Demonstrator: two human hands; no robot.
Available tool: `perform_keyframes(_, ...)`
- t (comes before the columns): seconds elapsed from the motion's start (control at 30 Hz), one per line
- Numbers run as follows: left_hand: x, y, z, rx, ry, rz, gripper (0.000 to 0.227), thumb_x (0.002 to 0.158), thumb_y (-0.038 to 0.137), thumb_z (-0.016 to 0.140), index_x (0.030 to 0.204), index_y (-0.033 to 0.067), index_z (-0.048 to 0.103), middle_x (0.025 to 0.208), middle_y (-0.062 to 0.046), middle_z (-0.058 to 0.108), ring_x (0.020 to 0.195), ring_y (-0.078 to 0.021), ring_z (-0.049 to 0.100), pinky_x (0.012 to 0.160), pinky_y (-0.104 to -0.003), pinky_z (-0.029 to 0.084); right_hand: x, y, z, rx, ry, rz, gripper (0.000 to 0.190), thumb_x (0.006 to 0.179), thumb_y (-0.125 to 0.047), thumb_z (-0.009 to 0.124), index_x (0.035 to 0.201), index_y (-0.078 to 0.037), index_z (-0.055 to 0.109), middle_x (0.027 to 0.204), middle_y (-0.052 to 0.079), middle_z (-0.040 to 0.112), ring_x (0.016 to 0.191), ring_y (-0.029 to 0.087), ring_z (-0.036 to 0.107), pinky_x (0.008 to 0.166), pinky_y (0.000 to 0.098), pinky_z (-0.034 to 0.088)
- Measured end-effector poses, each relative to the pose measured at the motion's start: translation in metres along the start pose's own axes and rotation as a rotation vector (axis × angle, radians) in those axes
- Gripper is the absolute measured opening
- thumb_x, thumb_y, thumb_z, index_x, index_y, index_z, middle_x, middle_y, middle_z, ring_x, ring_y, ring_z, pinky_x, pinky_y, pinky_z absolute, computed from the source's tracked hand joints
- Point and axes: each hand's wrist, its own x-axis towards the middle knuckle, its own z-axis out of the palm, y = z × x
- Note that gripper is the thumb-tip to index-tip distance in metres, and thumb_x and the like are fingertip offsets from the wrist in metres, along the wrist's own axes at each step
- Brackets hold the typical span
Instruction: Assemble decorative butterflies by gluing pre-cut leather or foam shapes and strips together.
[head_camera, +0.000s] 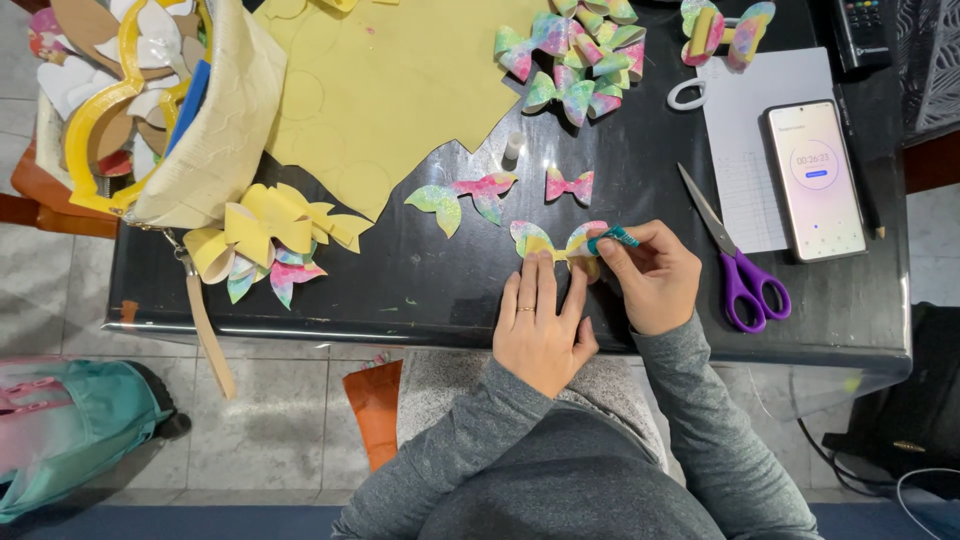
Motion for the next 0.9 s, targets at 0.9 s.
perform_keyframes(0.9, 0.019, -0.018, -0.028, -0.346, 0.023, 0.012, 0.039, 0.085, 0.034, 0.058, 0.118, 0.0141, 0.066, 0.125, -0.018, 0.057, 0.120, -0.0376, 0.060, 0.108, -0.056, 0.044, 0.091, -0.028, -0.015, -0.914, -0.539, -0.418, 0.034, 0.085, -0.026, 0.087, 0.115, -0.018, 0.073, 0.105, 0.002, 0.076, 0.106, 0.024, 0.071, 0.086, 0.0360, 0.060)
